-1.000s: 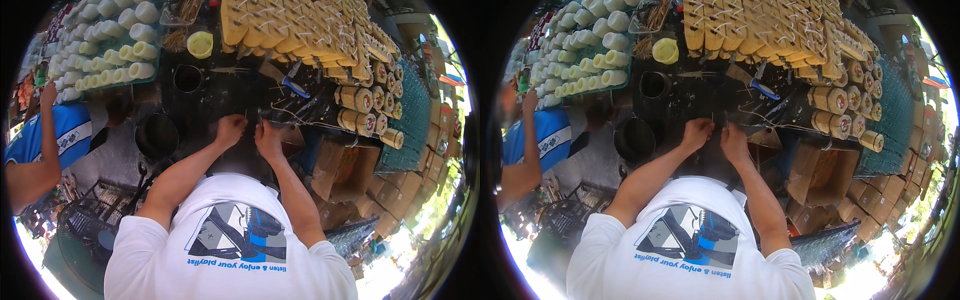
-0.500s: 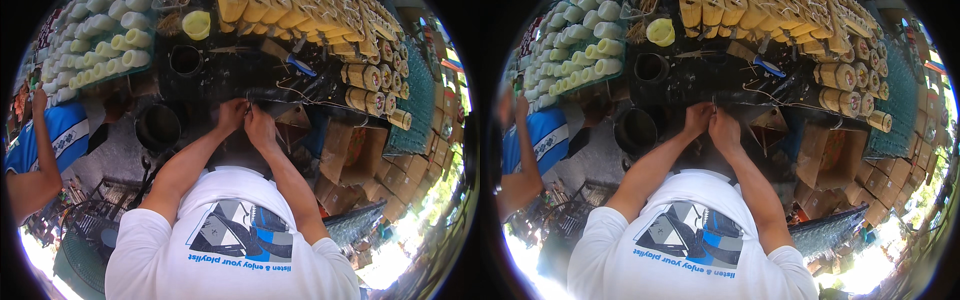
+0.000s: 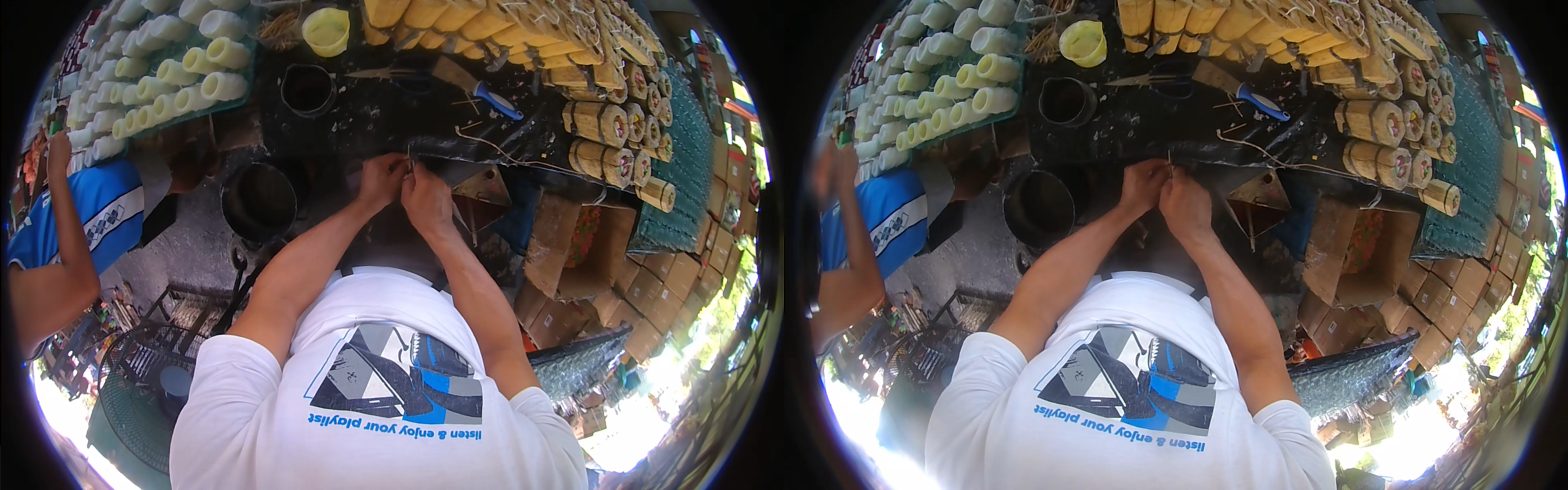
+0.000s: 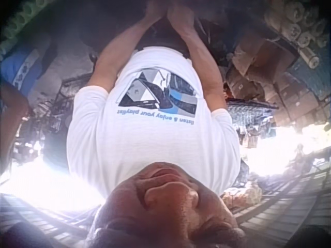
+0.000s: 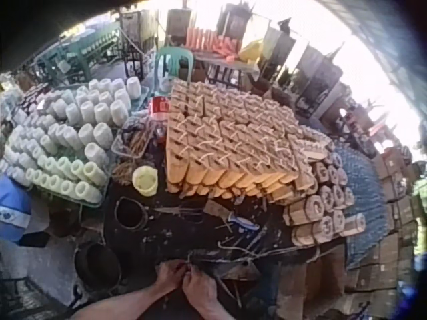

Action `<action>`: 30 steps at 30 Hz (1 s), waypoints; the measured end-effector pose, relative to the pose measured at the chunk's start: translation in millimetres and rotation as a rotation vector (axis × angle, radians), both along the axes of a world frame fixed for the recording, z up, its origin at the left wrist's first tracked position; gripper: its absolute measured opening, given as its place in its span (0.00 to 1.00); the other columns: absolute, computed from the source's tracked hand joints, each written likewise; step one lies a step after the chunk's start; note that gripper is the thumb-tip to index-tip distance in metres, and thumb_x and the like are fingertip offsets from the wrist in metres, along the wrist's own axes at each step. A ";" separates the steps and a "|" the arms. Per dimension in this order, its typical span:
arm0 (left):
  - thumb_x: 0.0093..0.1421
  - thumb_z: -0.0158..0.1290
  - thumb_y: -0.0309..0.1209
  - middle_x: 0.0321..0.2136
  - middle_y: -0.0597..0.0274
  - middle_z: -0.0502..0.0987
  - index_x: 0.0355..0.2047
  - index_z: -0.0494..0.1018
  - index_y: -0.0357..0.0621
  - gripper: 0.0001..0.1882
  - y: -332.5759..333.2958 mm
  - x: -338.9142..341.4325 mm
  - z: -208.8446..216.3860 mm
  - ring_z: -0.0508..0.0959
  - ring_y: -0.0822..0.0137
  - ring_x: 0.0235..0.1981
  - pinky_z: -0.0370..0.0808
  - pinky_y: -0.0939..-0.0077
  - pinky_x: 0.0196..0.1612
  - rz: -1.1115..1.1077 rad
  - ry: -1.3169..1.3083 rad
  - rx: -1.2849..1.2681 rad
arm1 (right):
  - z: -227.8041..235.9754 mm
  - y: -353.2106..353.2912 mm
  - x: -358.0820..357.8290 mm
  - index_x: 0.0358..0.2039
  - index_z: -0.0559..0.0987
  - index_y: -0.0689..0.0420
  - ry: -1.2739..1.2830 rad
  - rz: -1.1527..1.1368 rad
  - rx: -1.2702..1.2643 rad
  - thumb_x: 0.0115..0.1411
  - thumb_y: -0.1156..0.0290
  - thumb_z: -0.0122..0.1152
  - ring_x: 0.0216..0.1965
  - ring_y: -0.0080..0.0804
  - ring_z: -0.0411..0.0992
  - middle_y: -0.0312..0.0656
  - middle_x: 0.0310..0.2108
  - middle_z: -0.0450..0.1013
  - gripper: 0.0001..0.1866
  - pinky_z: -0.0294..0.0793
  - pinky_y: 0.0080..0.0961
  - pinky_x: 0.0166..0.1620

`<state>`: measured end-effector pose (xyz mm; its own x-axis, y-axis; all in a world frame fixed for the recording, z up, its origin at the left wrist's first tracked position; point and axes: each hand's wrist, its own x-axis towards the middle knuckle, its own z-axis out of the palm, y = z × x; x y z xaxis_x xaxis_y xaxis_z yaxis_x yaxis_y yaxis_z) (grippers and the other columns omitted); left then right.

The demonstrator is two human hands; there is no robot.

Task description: The person repeatedly picks up small cylindrical items and a thin strip, then wraps the strip around each cylinder and secures it. The person places the finished items into a cardboard box.

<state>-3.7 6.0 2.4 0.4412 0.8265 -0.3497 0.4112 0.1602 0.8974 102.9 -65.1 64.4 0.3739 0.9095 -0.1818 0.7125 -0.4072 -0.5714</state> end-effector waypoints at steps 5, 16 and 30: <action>0.61 0.60 0.33 0.32 0.44 0.84 0.42 0.84 0.38 0.13 0.0 0.7 2.6 0.87 0.60 0.33 0.80 0.68 0.37 -0.001 0.004 0.003 | 0.4 3.4 -0.2 0.39 0.78 0.65 0.044 -0.040 -0.053 0.64 0.71 0.53 0.36 0.66 0.77 0.63 0.31 0.78 0.10 0.76 0.57 0.40; 0.59 0.61 0.32 0.32 0.43 0.84 0.41 0.84 0.39 0.12 3.7 0.3 3.2 0.86 0.49 0.34 0.80 0.64 0.37 -0.030 -0.006 0.084 | 0.7 7.1 -1.9 0.37 0.78 0.65 0.064 -0.053 -0.077 0.65 0.71 0.53 0.37 0.67 0.76 0.64 0.31 0.77 0.10 0.74 0.58 0.41; 0.64 0.61 0.32 0.29 0.56 0.86 0.42 0.84 0.37 0.12 1.3 1.6 -0.5 0.86 0.70 0.28 0.80 0.75 0.34 0.001 -0.018 -0.155 | 17.1 1.2 4.2 0.35 0.78 0.63 0.201 -0.137 0.007 0.65 0.70 0.54 0.34 0.66 0.76 0.63 0.26 0.75 0.09 0.73 0.54 0.35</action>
